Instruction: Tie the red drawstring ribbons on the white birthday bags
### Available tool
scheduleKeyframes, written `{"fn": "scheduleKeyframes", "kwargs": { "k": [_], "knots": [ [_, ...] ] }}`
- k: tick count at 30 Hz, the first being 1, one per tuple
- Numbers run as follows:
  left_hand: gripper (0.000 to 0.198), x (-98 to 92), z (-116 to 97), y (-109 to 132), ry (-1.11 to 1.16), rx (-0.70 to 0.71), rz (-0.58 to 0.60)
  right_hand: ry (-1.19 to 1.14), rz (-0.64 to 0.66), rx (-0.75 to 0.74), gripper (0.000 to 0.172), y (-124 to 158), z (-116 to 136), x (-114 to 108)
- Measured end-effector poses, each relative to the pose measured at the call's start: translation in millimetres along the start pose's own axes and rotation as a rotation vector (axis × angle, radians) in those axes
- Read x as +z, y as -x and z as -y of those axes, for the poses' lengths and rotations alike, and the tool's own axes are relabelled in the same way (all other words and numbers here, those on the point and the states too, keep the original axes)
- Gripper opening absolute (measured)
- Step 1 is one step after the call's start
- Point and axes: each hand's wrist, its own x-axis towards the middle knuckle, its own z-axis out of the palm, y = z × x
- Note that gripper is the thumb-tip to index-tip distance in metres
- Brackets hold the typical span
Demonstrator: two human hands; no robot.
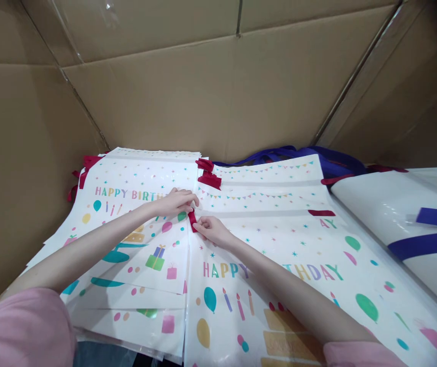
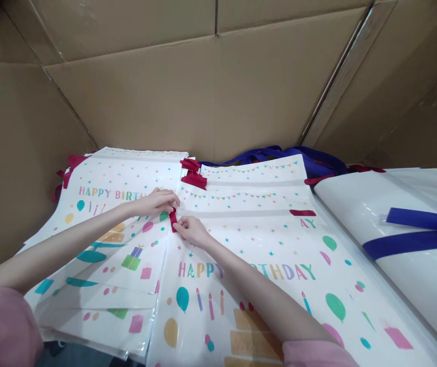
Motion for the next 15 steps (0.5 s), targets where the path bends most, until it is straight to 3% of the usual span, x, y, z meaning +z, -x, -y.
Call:
{"fn": "scheduleKeyframes", "kwargs": {
  "k": [6,10,15],
  "knots": [
    [0.027,14.2,-15,21,-0.046,-0.05,-0.189,0.047,0.014,0.035,0.023,5,1,2],
    [0.026,27.9,-19,19,0.081,-0.086,-0.2,0.057,0.036,0.047,0.023,16,1,-3],
    [0.017,42.1,-27,8,0.031,-0.113,-0.236,0.067,0.013,0.082,0.021,30,-2,-11]
  ]
}}
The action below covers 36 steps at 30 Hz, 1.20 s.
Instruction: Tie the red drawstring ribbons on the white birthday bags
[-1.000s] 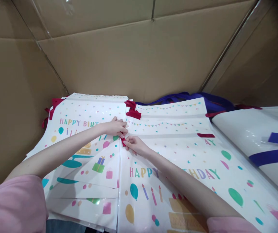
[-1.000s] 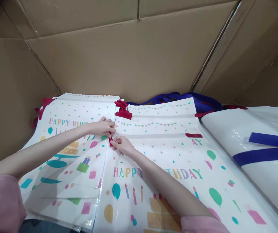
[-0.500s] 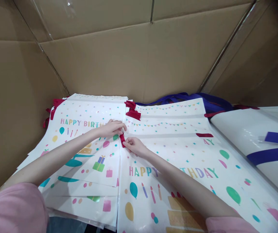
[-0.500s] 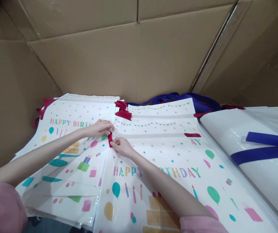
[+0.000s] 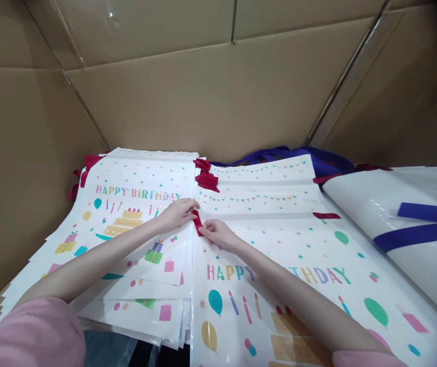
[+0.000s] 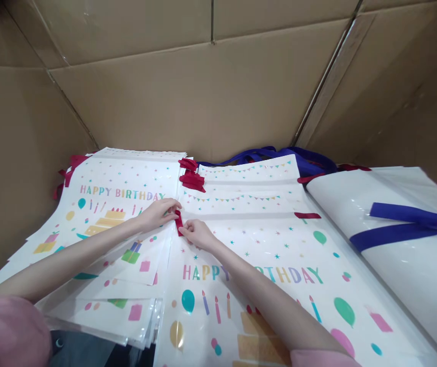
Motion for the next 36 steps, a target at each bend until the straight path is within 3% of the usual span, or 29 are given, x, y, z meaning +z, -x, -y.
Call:
{"fn": "scheduleKeyframes", "kwargs": {
  "k": [3,9,14,19,23,29,32,36],
  "knots": [
    [0.007,8.1,-6,-3,-0.172,-0.009,-0.036,0.065,-0.064,-0.038,0.02,3,-1,-1],
    [0.019,18.6,-22,-9,-0.661,0.077,0.029,0.192,-0.144,-0.095,0.021,2,-1,0],
    [0.012,19.1,-34,-20,-0.582,-0.05,0.049,0.13,-0.084,0.014,0.024,3,-4,-10],
    [0.01,25.7,-31,-25,-0.373,-0.233,-0.025,0.071,-0.058,0.04,0.022,0,-9,-15],
    [0.016,26.6,-27,-22,-0.255,-0.283,-0.099,0.099,-0.063,0.021,0.021,0,-9,-13],
    [0.003,11.5,-24,-10,-0.177,-0.265,-0.074,0.097,-0.006,0.026,0.023,0,-6,-12],
    [0.017,8.2,-24,-6,-0.33,-0.182,-0.024,0.083,0.017,0.063,0.024,-2,-3,-13],
    [0.019,10.1,-30,-7,-0.619,-0.036,0.063,0.069,0.016,0.088,0.024,-2,-1,-13]
  ]
}}
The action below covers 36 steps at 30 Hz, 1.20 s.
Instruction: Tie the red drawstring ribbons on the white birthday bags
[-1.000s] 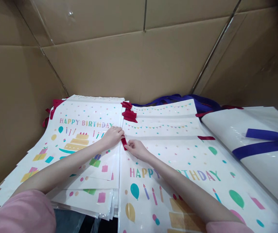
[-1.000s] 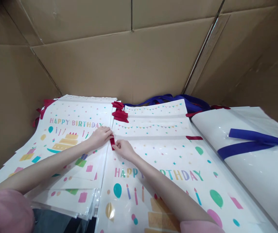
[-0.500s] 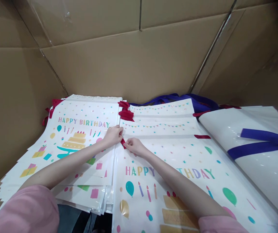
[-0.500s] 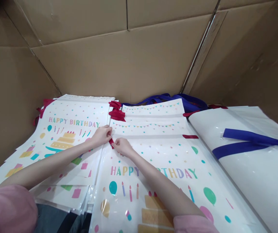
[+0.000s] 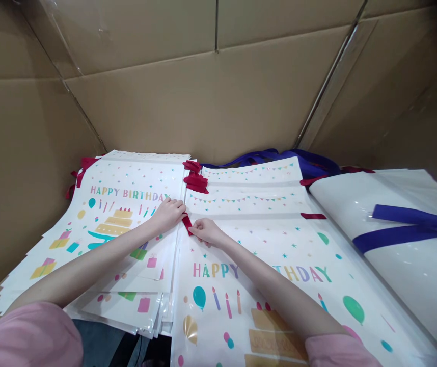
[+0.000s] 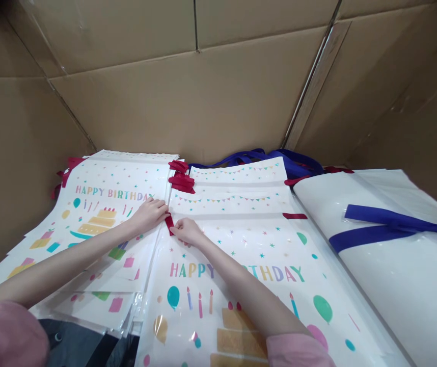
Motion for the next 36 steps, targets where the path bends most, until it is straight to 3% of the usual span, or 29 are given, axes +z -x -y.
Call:
{"fn": "scheduleKeyframes", "kwargs": {
  "k": [5,9,16,25,36],
  "knots": [
    [0.013,-6.3,-13,-4,-0.13,-0.003,0.02,-0.009,-0.002,0.013,0.026,1,0,0],
    [0.015,-9.4,-10,-4,-0.048,0.043,0.047,-0.014,0.014,0.011,0.028,0,0,-1],
    [0.031,-13.7,7,7,0.182,0.181,-0.013,-0.075,0.1,0.013,0.033,-5,1,0],
    [0.009,-1.2,36,-37,0.396,0.312,0.246,-0.175,0.113,-0.057,0.028,-9,-5,3],
    [0.009,8.9,40,-49,0.378,0.37,0.228,-0.082,0.044,-0.02,0.027,-6,7,6]
  ]
}}
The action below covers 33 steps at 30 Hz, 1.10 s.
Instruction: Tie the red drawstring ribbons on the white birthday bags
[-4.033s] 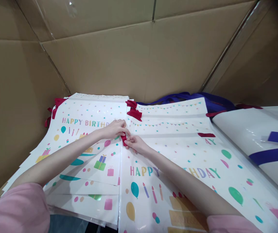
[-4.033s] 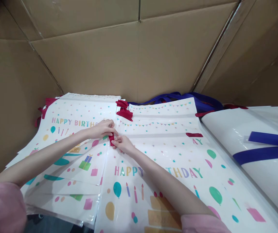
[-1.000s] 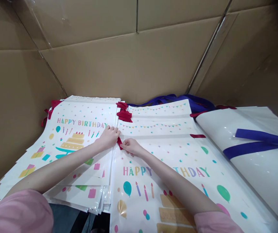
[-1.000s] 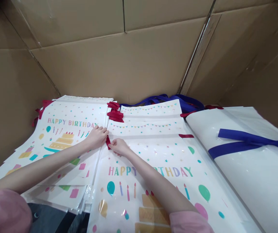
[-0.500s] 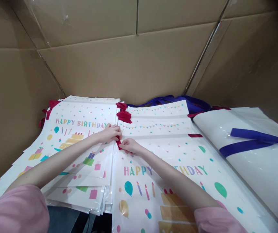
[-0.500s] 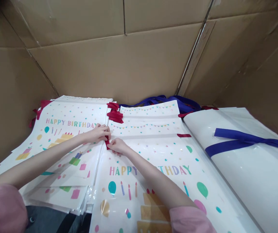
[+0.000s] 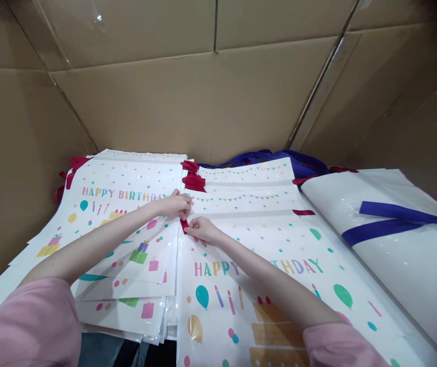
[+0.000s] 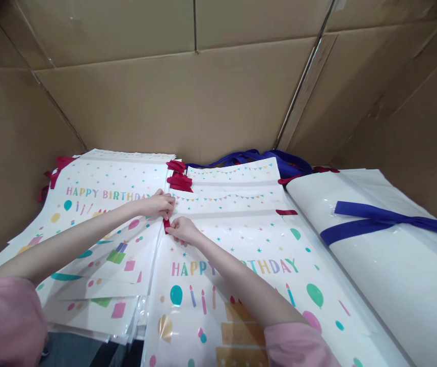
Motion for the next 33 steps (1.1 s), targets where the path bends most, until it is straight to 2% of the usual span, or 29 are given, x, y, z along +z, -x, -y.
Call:
{"fn": "scheduleKeyframes", "kwargs": {
  "k": [8,15,20,25,33],
  "knots": [
    [0.009,4.4,-12,-23,0.008,0.037,-0.028,-0.024,-0.005,0.022,0.025,7,-17,-22],
    [0.012,6.8,-15,-42,0.052,0.095,-0.012,0.045,-0.024,0.069,0.028,12,-13,-31],
    [0.013,9.1,-16,-47,0.067,0.09,0.007,0.056,0.031,0.151,0.026,13,-12,-40],
    [0.012,8.1,-12,-46,0.027,0.093,0.063,0.045,0.071,0.185,0.029,4,-11,-38],
    [0.011,8.2,-10,-42,0.004,0.06,0.076,0.082,0.1,0.174,0.026,-7,-14,-35]
  ]
}}
